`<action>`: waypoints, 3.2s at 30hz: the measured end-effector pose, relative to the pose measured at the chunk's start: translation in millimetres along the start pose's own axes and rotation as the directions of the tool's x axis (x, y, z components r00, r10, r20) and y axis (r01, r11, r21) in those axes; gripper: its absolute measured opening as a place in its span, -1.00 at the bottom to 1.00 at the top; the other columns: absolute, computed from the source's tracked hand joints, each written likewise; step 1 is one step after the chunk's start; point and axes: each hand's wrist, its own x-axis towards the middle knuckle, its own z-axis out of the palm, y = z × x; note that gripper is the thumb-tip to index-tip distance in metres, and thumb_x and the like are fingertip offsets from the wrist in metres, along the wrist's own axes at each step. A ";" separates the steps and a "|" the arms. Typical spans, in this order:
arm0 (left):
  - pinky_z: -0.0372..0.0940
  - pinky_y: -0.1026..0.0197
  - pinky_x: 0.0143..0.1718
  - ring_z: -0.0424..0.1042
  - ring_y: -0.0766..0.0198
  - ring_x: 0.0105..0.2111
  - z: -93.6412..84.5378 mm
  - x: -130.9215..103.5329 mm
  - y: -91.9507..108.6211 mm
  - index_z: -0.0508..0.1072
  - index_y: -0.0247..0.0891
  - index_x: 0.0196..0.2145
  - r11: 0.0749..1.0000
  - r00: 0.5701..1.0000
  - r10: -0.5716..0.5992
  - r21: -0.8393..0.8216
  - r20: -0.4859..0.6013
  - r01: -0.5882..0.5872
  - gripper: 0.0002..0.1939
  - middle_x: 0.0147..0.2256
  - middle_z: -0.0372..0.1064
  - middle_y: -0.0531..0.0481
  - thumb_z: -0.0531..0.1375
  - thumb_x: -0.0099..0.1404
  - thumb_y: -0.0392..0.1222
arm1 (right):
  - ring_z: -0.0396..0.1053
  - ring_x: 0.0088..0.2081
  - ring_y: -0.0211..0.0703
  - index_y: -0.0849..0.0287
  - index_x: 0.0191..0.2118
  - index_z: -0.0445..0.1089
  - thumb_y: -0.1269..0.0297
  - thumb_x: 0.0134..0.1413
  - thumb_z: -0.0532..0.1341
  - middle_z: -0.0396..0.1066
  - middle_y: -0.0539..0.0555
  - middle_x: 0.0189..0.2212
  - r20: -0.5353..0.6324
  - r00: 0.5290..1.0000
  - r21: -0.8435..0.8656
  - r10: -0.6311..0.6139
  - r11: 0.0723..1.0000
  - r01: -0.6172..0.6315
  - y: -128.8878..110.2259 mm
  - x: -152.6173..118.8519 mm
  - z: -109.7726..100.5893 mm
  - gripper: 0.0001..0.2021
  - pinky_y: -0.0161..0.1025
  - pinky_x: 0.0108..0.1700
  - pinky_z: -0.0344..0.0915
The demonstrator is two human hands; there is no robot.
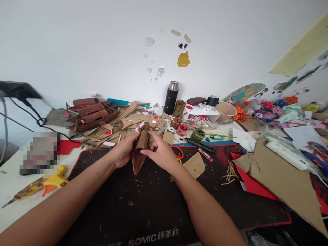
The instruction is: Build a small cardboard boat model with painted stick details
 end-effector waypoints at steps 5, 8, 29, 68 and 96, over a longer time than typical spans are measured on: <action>0.52 0.13 -0.21 0.66 0.01 -0.21 0.9 -7.1 4.2 0.61 -0.22 0.04 0.993 0.987 0.092 0.060 0.130 -0.100 -0.53 -0.19 0.69 -0.16 0.42 0.32 0.12 | 0.40 -0.41 -0.13 0.05 0.45 0.19 0.14 0.21 0.46 0.43 -0.13 -0.47 -0.009 1.000 -0.012 0.000 1.000 0.000 0.1 0.4 -0.2 -0.22 -0.21 -0.30 0.18; 0.52 0.16 -0.26 0.66 0.03 -0.24 0.8 -8.4 7.2 0.62 -0.24 -0.03 0.993 0.987 0.072 0.082 0.144 -0.084 -0.61 -0.23 0.68 -0.14 0.49 0.22 -0.10 | 0.40 -0.41 -0.12 0.10 0.47 0.17 0.13 0.19 0.47 0.43 -0.13 -0.48 -0.018 1.000 -0.011 0.006 1.000 -0.007 -0.3 0.9 -0.1 -0.19 -0.19 -0.29 0.19; 0.51 0.15 -0.24 0.66 0.00 -0.27 6.5 -14.1 15.3 0.65 -0.32 -0.20 0.979 0.971 0.161 0.094 0.176 -0.179 -0.72 -0.25 0.68 -0.22 0.49 0.18 -0.14 | 0.28 -0.65 -0.32 0.15 0.12 0.37 -0.23 0.14 0.38 0.41 -0.13 -0.54 -0.023 0.985 0.614 0.170 0.780 -0.120 8.5 10.6 0.1 -0.37 -0.37 -0.66 0.14; 0.54 0.09 -0.27 0.67 -0.08 -0.20 -4.0 -16.0 31.4 0.66 -0.25 -0.12 0.924 0.964 0.246 0.277 0.098 -0.264 -0.42 -0.17 0.70 -0.21 0.55 0.05 0.21 | 0.34 -0.56 -0.27 0.13 -0.04 0.44 -0.36 0.11 0.36 0.38 -0.08 -0.48 -0.033 0.996 0.542 0.079 0.839 -0.048 7.1 9.1 4.2 -0.37 -0.38 -0.67 0.18; 0.59 0.14 -0.27 0.64 0.09 -0.28 3.0 -16.2 35.4 0.65 -0.30 -0.13 0.972 0.972 0.223 -0.088 0.070 -0.217 -0.76 -0.19 0.68 -0.17 0.43 0.23 -0.25 | 0.43 -0.54 -0.24 0.12 -0.06 0.45 -0.35 0.17 0.32 0.46 -0.01 -0.38 -0.052 0.997 0.660 0.059 0.751 -0.010 9.3 10.5 4.7 -0.42 -0.37 -0.66 0.24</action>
